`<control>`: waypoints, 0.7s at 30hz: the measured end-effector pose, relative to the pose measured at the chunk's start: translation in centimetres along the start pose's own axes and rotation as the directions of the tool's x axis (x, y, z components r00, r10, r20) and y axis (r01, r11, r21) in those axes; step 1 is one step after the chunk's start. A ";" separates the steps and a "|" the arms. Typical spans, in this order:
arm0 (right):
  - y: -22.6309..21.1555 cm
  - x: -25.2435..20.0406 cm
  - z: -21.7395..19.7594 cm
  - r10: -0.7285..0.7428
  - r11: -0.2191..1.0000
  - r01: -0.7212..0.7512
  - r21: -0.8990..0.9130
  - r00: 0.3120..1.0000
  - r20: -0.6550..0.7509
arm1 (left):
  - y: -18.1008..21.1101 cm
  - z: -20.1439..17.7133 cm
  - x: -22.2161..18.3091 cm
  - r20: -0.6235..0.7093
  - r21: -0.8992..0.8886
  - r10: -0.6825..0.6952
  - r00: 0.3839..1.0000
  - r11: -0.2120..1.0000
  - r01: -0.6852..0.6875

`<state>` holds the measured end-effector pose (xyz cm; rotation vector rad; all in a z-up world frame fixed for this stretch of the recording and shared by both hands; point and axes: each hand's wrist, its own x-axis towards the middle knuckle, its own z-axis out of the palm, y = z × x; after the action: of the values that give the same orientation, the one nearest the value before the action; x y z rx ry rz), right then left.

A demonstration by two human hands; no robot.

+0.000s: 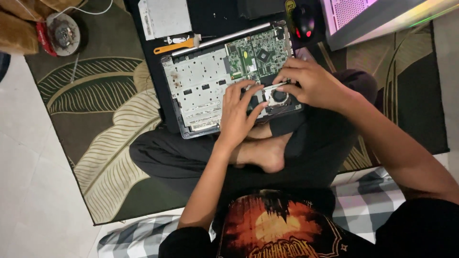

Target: Disassembling a laptop to remove and replace internal components like the cooling fan and battery using specialized tools.

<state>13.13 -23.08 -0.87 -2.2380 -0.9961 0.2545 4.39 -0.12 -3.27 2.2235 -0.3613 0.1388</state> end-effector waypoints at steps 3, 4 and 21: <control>0.4 -0.3 0.6 0.007 1.000 -0.006 0.017 1.000 -0.022 | -0.2 0.2 -0.2 0.004 0.003 -0.003 1.000 1.000 0.003; 0.5 -0.4 0.8 0.006 1.000 -0.006 0.017 1.000 -0.020 | -0.1 0.2 -0.1 0.003 0.002 -0.005 1.000 1.000 0.005; -0.5 -0.6 0.9 0.055 0.996 -0.051 0.078 0.997 -0.048 | -0.1 0.1 -0.1 -0.015 0.063 0.018 1.000 0.998 -0.017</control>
<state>12.04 -22.82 -1.34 -2.1929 -0.8866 0.2539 4.33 -0.15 -3.46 2.2804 -0.3732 0.1790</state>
